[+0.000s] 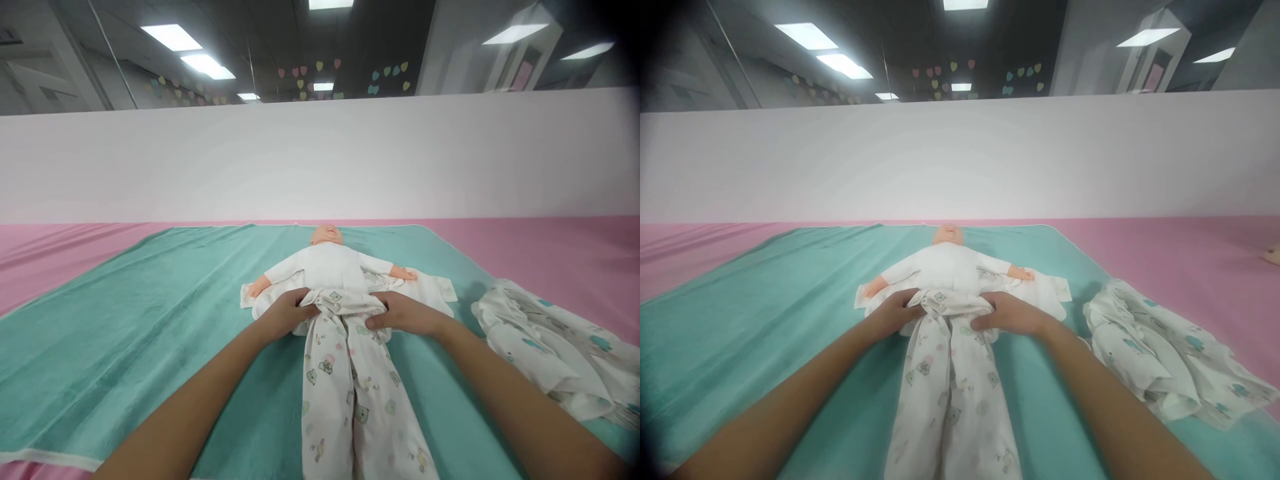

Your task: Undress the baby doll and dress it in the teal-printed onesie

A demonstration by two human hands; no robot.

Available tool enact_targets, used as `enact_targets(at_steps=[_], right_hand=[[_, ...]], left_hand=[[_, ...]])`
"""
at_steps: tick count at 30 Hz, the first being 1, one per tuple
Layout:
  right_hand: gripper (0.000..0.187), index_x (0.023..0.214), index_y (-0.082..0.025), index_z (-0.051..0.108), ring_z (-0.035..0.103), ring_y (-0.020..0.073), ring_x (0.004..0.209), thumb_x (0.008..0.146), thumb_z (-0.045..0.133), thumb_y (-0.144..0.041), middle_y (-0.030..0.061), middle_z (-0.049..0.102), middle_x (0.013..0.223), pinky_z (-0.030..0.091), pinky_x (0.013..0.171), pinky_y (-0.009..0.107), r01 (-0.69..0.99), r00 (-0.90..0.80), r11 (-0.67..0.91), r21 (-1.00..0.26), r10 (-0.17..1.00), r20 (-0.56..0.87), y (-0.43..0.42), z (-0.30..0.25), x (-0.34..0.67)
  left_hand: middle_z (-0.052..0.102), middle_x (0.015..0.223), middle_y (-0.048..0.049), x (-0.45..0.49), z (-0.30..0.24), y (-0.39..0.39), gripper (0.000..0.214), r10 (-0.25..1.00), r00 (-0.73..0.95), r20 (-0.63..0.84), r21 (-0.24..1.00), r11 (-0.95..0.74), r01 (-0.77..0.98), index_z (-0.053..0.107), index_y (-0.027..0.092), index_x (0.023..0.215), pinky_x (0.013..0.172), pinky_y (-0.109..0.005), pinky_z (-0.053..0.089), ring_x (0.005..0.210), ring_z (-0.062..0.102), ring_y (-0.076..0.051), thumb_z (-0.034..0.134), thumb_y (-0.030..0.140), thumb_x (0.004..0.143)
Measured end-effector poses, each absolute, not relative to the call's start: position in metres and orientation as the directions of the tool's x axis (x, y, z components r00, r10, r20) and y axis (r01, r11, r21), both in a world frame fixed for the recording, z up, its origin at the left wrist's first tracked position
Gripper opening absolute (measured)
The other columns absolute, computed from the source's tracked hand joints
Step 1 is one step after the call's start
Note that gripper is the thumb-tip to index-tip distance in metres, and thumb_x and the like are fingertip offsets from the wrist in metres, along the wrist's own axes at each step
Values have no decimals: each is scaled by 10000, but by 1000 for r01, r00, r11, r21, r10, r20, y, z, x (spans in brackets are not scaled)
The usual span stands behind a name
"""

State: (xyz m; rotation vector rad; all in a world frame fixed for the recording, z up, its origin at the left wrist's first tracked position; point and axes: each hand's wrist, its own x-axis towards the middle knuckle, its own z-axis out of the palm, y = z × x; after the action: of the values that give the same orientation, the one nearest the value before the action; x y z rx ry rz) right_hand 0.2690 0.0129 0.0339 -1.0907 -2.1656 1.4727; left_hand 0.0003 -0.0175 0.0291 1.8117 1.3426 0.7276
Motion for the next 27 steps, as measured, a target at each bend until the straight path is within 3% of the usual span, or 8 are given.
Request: enact_targets(at_steps=[12, 27], right_hand=[[471, 1127, -218, 609, 594, 279, 983, 713, 651, -438, 38, 659, 1061, 452, 853, 388, 406, -691, 207, -890, 707, -151, 15, 29, 271], [427, 1112, -232, 613, 596, 261, 960, 730, 642, -420, 22, 659, 1044, 452, 839, 372, 403, -696, 220, -888, 704, -141, 17, 28, 272]], left_hand=[[623, 853, -27, 0, 27, -16, 363, 961, 277, -13, 819, -149, 555, 601, 168, 863, 673, -291, 408, 799, 543, -217, 491, 491, 740], [623, 838, -3, -2, 26, -14, 288, 957, 290, 9, 837, -166, 522, 602, 179, 838, 663, -269, 396, 789, 541, -194, 515, 438, 749]])
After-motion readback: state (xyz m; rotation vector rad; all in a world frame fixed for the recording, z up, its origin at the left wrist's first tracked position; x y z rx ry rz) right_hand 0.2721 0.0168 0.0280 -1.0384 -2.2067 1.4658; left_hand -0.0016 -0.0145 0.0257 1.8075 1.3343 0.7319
